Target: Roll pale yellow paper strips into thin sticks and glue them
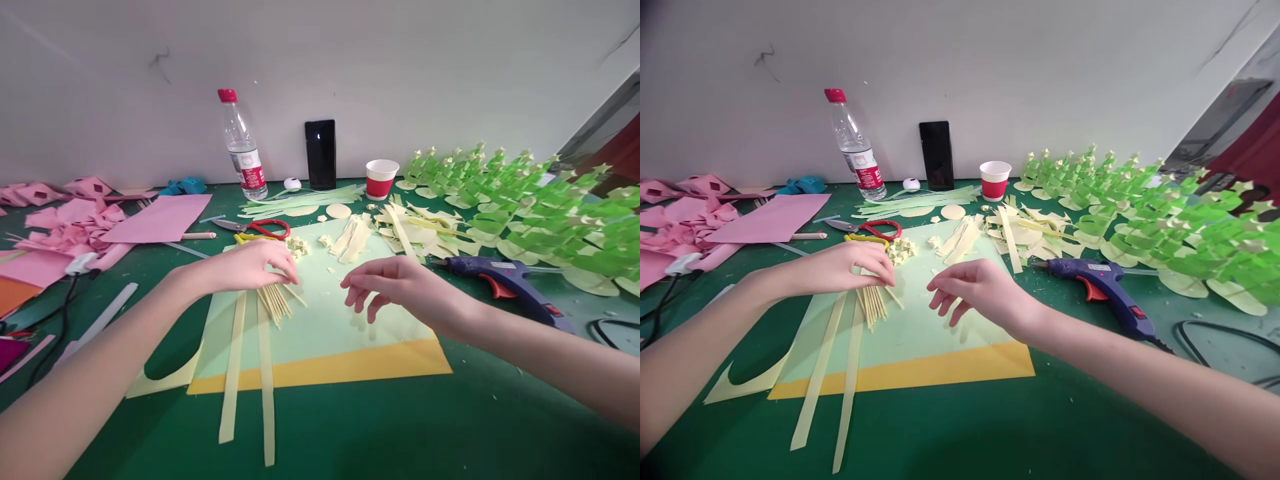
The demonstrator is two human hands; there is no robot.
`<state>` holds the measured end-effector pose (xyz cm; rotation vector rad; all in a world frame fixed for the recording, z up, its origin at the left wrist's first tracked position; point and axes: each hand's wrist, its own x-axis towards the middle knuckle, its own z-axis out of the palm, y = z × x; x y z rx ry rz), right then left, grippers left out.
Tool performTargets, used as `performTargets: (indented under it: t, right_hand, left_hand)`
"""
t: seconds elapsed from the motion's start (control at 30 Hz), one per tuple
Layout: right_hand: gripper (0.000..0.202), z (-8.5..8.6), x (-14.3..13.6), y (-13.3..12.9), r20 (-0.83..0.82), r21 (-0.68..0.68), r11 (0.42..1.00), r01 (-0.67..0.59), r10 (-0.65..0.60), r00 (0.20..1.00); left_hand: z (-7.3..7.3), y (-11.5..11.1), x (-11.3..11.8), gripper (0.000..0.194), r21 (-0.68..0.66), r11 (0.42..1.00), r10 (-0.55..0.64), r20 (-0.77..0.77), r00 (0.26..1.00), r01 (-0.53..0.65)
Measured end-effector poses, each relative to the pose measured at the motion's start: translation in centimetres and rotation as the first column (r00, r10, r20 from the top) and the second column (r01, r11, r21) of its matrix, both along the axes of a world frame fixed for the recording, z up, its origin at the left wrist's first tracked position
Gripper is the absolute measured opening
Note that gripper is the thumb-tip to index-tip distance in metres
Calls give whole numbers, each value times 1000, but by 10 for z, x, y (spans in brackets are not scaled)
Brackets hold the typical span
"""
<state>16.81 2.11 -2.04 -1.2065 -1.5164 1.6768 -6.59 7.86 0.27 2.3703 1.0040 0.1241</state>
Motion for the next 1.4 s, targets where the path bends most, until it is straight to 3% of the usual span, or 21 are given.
performTargets:
  t: [0.1,0.17,0.23,0.33,0.47,0.6,0.67,0.77,0.87,0.97,1.2,1.4]
  right_hand:
    - [18,5,10,-3,-182,-47,999,24,-32,983]
    - [19,10,14,-5,-287,-63,998,29,-46,957]
    - [21,15,17,-7,-370,-77,997,27,-54,928]
    - [23,18,20,-9,-449,-100,995,25,-67,891]
    - [21,17,25,-11,-504,-120,992,27,-85,860]
    - [18,15,32,-15,-525,-135,991,24,-92,846]
    - [15,14,35,-17,-534,-144,989,15,-90,840]
    - [11,14,38,-20,-552,-168,986,-17,-80,830]
    - [10,14,38,-24,-560,-201,978,-58,-66,826]
    - [10,16,38,-28,-566,-236,968,-83,-67,821]
    - [8,19,38,-35,-615,-306,941,-148,-76,785]
    - [11,14,38,-39,-663,-335,921,-196,-83,744]
  left_hand:
    - [-1,-16,22,10,-42,996,88,112,990,-84]
    - [-6,-30,42,18,-111,987,134,182,974,-115]
    - [-11,-43,63,23,-190,976,157,264,952,-108]
    - [-18,-57,86,10,-281,955,201,375,905,-95]
    - [-18,-62,101,18,-345,933,269,478,836,-103]
    - [-14,-62,102,16,-347,930,304,549,779,-118]
    - [-11,-63,100,23,-283,946,302,604,737,-156]
    - [-7,-64,97,20,-33,964,214,691,691,-265]
    - [-4,-65,95,9,296,905,30,671,741,-305]
    - [-1,-65,94,4,507,816,-101,599,795,-278]
    - [6,-68,94,14,637,740,-212,523,825,-213]
    - [10,-71,95,25,614,772,-223,504,835,-164]
